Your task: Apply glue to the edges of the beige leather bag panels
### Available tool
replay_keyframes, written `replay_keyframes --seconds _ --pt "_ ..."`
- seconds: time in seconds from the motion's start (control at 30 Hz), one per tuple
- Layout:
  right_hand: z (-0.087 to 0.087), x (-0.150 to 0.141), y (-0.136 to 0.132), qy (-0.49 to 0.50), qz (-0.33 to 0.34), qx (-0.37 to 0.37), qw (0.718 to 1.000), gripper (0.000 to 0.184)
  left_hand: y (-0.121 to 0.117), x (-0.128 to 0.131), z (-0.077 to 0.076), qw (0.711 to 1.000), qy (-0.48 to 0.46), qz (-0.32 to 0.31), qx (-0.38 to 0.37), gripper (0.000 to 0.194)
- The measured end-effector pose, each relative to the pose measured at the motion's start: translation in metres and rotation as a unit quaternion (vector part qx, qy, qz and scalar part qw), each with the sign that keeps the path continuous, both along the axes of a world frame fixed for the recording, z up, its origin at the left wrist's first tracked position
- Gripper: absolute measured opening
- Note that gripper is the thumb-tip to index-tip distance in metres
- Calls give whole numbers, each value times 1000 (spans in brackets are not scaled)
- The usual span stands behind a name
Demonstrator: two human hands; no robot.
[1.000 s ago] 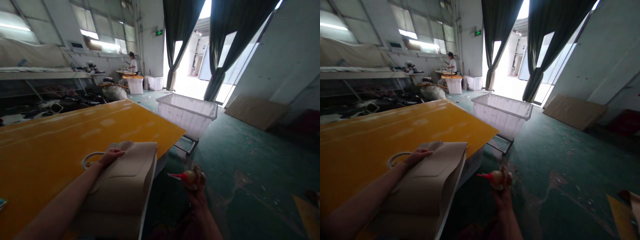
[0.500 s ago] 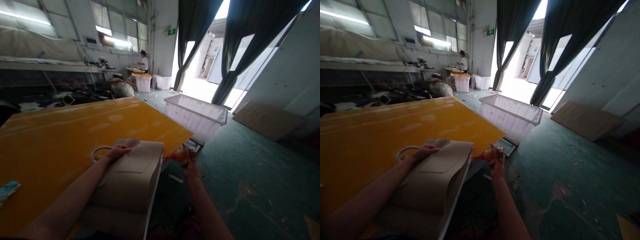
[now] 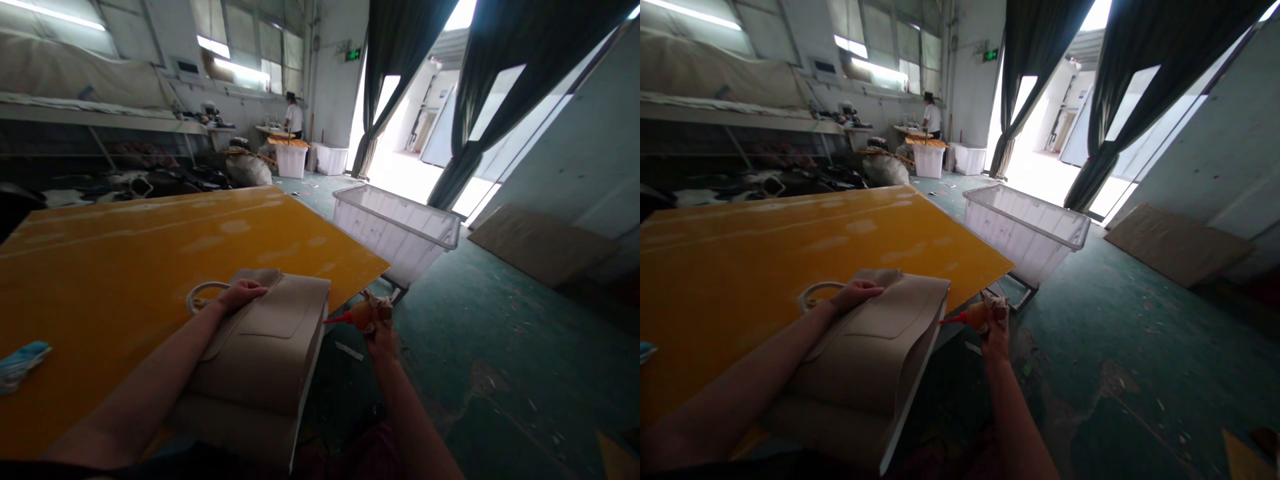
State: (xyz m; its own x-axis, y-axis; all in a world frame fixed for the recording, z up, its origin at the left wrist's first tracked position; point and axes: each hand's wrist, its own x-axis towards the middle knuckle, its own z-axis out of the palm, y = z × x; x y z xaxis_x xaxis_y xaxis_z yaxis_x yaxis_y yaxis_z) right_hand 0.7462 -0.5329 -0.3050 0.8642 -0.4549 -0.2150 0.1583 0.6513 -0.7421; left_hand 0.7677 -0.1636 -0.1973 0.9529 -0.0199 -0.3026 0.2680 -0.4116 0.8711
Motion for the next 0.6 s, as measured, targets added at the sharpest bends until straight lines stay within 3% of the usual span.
replay_keyframes --seconds 0.3,0.6 --pt "10 -27 2 -11 38 33 999 62 0 0 -2 1000 -3 9 -4 59" --pt "8 -60 9 -10 83 51 995 61 1 0 -4 1000 -2 5 -6 58"
